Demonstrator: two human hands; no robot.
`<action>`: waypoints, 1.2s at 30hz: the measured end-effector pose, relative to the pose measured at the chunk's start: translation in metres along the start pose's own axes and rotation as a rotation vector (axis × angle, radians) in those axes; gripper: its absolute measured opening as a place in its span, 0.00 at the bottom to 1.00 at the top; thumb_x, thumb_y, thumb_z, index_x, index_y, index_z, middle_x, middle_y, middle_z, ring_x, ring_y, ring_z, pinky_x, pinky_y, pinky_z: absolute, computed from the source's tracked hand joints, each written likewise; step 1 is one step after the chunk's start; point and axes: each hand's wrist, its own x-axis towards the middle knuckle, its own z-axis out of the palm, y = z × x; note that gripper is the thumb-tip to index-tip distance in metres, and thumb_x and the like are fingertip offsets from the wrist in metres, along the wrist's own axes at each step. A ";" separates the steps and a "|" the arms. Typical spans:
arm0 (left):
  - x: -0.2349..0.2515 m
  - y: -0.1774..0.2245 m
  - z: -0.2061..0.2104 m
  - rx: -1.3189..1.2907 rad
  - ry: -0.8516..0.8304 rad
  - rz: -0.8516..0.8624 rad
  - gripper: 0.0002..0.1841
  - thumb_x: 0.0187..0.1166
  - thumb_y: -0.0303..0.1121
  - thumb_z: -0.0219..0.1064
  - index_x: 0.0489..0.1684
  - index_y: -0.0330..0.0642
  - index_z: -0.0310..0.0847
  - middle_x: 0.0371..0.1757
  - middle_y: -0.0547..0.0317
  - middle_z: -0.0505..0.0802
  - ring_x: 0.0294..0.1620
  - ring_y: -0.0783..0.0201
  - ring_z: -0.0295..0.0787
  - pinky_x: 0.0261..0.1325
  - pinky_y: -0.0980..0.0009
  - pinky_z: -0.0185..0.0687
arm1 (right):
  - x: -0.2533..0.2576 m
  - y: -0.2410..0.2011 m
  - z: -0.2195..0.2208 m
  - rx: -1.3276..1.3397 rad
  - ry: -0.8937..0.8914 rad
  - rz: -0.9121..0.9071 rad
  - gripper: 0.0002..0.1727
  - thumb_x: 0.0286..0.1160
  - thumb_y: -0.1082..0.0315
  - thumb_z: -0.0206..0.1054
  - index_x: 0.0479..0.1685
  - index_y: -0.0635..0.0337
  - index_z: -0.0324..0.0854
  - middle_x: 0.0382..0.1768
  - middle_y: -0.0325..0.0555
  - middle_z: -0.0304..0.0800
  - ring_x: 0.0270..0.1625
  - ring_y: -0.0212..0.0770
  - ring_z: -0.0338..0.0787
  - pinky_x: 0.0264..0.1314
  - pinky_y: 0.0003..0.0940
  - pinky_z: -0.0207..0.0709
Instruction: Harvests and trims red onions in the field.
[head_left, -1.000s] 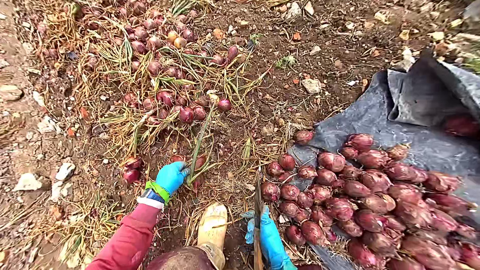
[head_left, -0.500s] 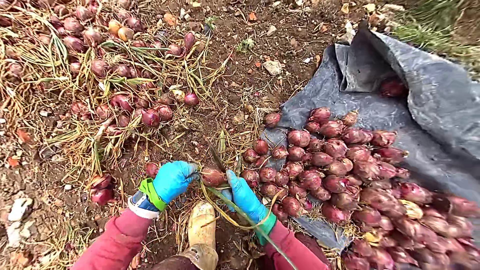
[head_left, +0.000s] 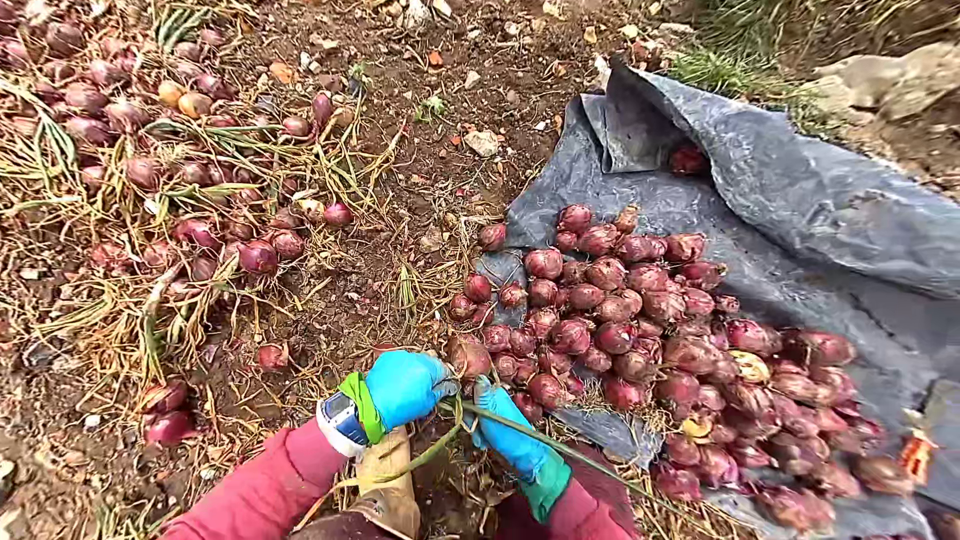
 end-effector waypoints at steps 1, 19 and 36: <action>0.002 -0.013 -0.004 -0.051 0.078 -0.058 0.17 0.87 0.52 0.59 0.44 0.55 0.92 0.43 0.60 0.95 0.48 0.56 0.93 0.52 0.43 0.85 | -0.002 0.006 0.000 0.067 0.101 -0.016 0.40 0.89 0.36 0.32 0.27 0.56 0.78 0.14 0.41 0.79 0.13 0.37 0.79 0.17 0.35 0.78; 0.008 -0.003 0.108 0.271 -0.310 0.505 0.07 0.72 0.26 0.69 0.41 0.45 0.91 0.50 0.54 0.94 0.68 0.43 0.83 0.89 0.24 0.38 | 0.027 -0.011 0.029 0.371 0.195 0.050 0.56 0.78 0.23 0.16 0.45 0.60 0.84 0.16 0.53 0.82 0.15 0.47 0.84 0.19 0.43 0.85; 0.050 -0.146 0.045 -0.074 0.034 -0.377 0.35 0.68 0.32 0.78 0.80 0.53 0.74 0.74 0.45 0.85 0.64 0.40 0.89 0.61 0.34 0.87 | 0.018 0.036 0.015 0.392 0.087 0.218 0.58 0.79 0.26 0.13 0.50 0.67 0.83 0.20 0.53 0.86 0.18 0.48 0.88 0.19 0.44 0.86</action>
